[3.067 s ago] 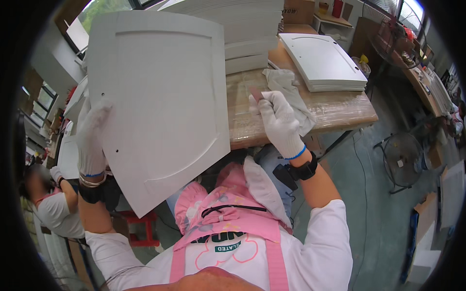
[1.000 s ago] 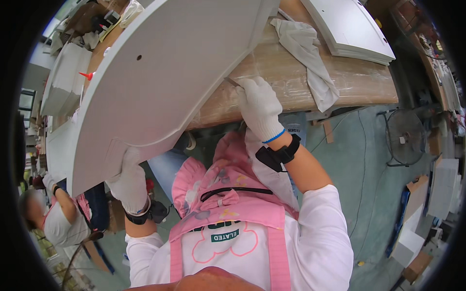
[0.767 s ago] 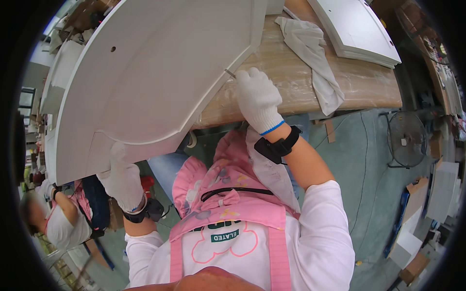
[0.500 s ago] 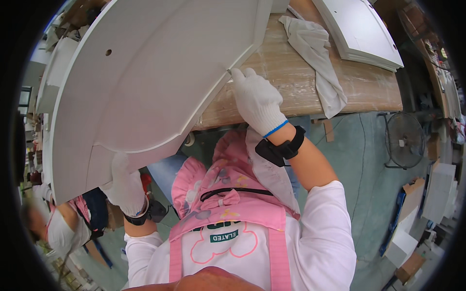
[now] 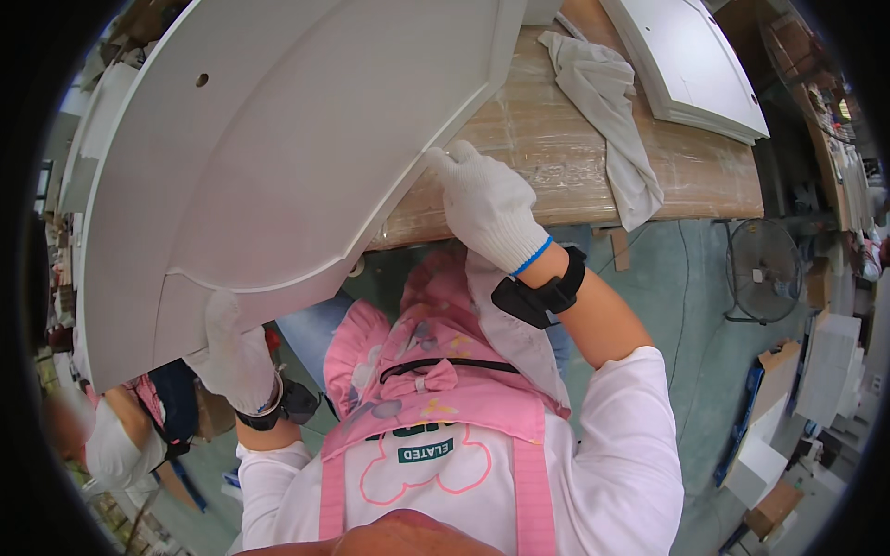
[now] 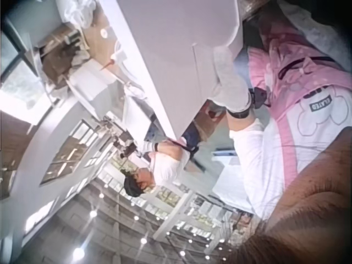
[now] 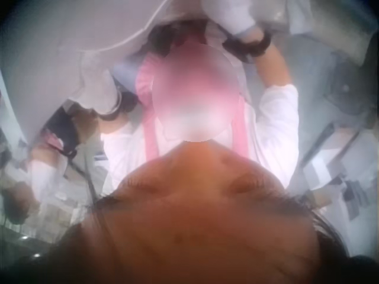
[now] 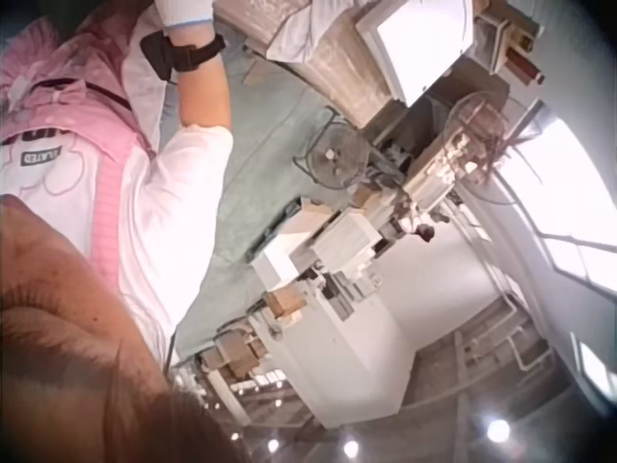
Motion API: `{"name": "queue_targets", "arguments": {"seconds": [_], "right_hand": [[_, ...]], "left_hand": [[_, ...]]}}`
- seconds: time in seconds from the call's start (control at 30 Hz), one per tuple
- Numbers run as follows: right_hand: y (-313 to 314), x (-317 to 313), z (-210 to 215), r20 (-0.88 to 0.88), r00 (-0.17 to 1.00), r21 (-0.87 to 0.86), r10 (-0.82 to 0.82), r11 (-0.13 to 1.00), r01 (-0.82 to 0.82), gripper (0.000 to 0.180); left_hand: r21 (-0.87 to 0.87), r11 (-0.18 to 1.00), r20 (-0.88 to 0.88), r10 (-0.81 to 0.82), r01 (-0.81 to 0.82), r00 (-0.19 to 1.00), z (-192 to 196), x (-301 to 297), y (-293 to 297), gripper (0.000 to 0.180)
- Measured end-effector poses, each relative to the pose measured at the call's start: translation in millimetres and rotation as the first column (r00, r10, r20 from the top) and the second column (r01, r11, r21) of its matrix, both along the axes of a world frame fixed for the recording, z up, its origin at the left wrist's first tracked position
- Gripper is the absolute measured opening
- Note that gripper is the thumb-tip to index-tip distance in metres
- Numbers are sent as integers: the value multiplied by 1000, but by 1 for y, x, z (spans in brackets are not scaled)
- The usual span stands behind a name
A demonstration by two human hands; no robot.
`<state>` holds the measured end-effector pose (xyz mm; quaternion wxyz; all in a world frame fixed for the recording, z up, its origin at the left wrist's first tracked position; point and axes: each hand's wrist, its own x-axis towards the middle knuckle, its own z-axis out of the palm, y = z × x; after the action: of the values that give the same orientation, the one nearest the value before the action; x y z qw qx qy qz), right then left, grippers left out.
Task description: The person is cleaning and scraping the edges of white furniture panels at a workbench.
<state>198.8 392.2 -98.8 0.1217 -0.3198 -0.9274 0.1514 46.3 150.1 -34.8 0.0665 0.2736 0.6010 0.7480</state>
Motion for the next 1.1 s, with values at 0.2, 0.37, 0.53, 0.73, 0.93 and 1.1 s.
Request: {"name": "queue_targets", "arguments": {"seconds": [0.2, 0.37, 0.53, 0.73, 0.93, 1.1], "right_hand": [[2, -4, 0, -23, 996, -9, -88, 996, 88, 37], [1, -1, -2, -57, 998, -3, 10, 1000, -10, 36], [-1, -4, 0, -27, 998, -29, -64, 998, 63, 37], [3, -2, -8, -139, 987, -1, -84, 996, 84, 36], [-12, -2, -10, -168, 986, -35, 19, 999, -26, 35], [-8, -3, -5, -50, 995, -25, -83, 996, 82, 37]], "left_hand": [[-135, 991, -77, -11, 1, 997, 1, -2, -4, 30], [-120, 993, -91, 11, -22, 996, 2, -2, -2, 30], [-150, 986, -169, 42, -68, 985, 0, -2, 1, 30], [-108, 993, -119, 30, -43, 992, -8, -6, -6, 31], [-112, 991, -281, 37, -71, 959, -13, -11, -4, 29], [-59, 996, -63, -63, 59, 996, -13, -8, -9, 28]]}}
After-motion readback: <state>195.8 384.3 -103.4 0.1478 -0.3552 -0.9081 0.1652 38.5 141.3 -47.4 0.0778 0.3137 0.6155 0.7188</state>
